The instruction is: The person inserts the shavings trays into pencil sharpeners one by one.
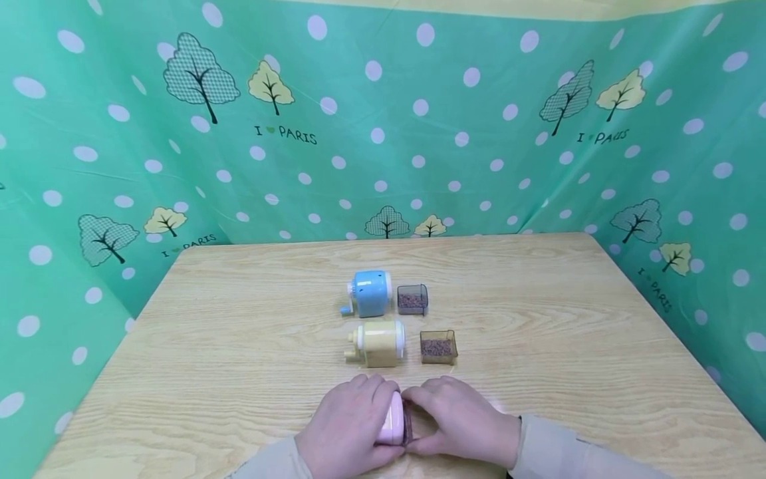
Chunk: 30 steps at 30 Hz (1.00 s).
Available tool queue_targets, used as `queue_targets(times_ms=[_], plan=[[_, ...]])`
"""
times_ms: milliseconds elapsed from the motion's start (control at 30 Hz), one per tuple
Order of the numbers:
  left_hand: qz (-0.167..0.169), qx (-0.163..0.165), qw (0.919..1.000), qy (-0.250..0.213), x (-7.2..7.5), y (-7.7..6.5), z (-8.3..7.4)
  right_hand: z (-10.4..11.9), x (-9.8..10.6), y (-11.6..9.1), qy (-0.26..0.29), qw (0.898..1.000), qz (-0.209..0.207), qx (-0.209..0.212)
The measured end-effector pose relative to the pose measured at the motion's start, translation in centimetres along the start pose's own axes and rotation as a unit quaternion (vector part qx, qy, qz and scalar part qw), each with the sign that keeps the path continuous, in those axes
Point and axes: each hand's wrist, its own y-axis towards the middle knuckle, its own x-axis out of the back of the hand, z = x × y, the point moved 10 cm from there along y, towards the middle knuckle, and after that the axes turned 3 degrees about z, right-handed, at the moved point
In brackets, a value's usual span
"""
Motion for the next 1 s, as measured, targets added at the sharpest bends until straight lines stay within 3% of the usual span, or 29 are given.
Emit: queue_targets(times_ms=[367,1000], plan=[[-0.004,-0.004,1.0,0.0,0.06,0.03,-0.03,0.32,0.21,0.13,0.001,1.0,-0.017,0.017],[0.009,-0.012,0.9999,0.004,-0.14,0.07,-0.12,0.34,0.1,0.66,0.024,1.0,-0.01,0.012]])
